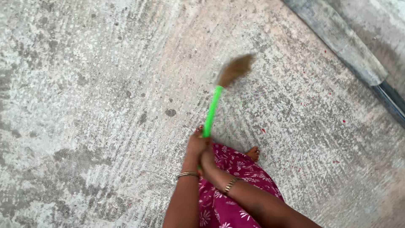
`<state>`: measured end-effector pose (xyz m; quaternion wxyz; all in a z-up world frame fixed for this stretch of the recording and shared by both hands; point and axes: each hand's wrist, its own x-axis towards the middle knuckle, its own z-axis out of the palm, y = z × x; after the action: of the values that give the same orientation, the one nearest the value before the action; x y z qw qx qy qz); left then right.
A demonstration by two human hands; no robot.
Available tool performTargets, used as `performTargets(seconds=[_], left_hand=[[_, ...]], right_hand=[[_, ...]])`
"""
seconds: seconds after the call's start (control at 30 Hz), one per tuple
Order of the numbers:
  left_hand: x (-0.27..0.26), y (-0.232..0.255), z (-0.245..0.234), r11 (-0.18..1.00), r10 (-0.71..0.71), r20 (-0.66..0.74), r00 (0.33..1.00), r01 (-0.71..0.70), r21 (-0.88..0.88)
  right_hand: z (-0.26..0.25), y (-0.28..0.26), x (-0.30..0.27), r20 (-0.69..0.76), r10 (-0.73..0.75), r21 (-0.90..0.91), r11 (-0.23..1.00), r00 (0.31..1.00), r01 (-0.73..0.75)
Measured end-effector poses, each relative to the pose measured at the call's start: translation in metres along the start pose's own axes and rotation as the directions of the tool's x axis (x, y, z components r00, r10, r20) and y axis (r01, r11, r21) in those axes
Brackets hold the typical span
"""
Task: The person sweeps the concrete floor using a handheld broom.
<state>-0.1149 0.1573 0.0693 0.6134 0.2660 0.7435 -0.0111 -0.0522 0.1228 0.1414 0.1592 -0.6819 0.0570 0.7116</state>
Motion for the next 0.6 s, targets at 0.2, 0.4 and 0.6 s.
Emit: performTargets(seconds=[0.2,0.4,0.6], left_hand=[[0.027,0.045,-0.09,0.903,-0.052,-0.42,0.906,-0.137,-0.407],[-0.026,0.139,-0.046,0.93,0.185,-0.262,0.947,-0.255,-0.263],[-0.026,0.137,0.01,0.983,0.179,0.038,0.983,-0.177,-0.052]], right_hand=[[0.068,-0.073,0.05,0.241,-0.263,-0.376,0.862,0.934,0.34],[0.009,-0.109,0.022,0.081,-0.3,0.104,0.951,0.95,0.292],[-0.062,-0.059,0.064,0.073,-0.451,0.295,0.862,0.89,0.413]])
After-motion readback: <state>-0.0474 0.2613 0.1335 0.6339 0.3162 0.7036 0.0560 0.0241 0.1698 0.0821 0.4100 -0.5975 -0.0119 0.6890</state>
